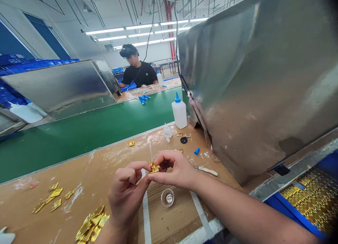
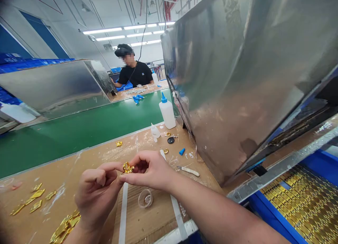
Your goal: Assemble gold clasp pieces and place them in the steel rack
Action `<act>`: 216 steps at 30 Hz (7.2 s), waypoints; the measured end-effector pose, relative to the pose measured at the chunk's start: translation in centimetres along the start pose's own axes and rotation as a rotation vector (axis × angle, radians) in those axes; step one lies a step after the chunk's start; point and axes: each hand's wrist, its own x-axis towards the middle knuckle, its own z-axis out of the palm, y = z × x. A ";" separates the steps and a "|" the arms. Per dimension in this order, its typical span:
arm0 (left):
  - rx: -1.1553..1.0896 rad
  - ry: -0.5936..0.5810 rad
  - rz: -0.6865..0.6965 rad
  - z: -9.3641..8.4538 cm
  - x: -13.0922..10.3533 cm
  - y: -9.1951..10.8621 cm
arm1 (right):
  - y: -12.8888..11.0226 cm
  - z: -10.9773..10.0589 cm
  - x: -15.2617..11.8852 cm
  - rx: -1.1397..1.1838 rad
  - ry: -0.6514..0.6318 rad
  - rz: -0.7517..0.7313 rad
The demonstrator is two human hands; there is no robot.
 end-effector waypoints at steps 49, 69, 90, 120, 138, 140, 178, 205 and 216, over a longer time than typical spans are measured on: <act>-0.598 0.114 -0.165 -3.9 1.6 0.8 | 0.9 -1.4 -0.2 -0.020 0.437 -0.262; 1.233 -0.397 -0.665 -9.0 6.9 -9.5 | 1.5 -1.4 0.2 -0.477 0.291 -0.449; 0.853 -0.774 -0.994 -18.0 2.3 -0.5 | 1.9 -2.0 1.0 -0.653 0.353 -0.351; 0.460 -0.548 -0.444 -3.3 -2.5 -0.2 | 1.8 -1.7 1.3 -1.193 0.164 0.103; 0.533 -0.503 -0.668 -3.0 -1.9 -0.5 | 2.6 -1.6 1.5 -1.208 0.147 0.045; 0.522 -0.506 -0.670 -3.0 -1.6 -0.6 | 2.7 -1.7 1.6 -1.192 0.153 0.035; -0.300 0.002 -0.931 -1.5 -0.4 -2.9 | 3.3 -1.8 1.9 -1.068 0.185 -0.030; 0.086 -0.164 -0.795 -2.3 -1.1 -3.7 | 3.6 -1.6 1.9 -1.034 0.187 -0.044; 0.059 -0.150 -0.808 -2.1 -0.8 -3.4 | 3.9 -1.7 2.0 -1.012 0.180 -0.048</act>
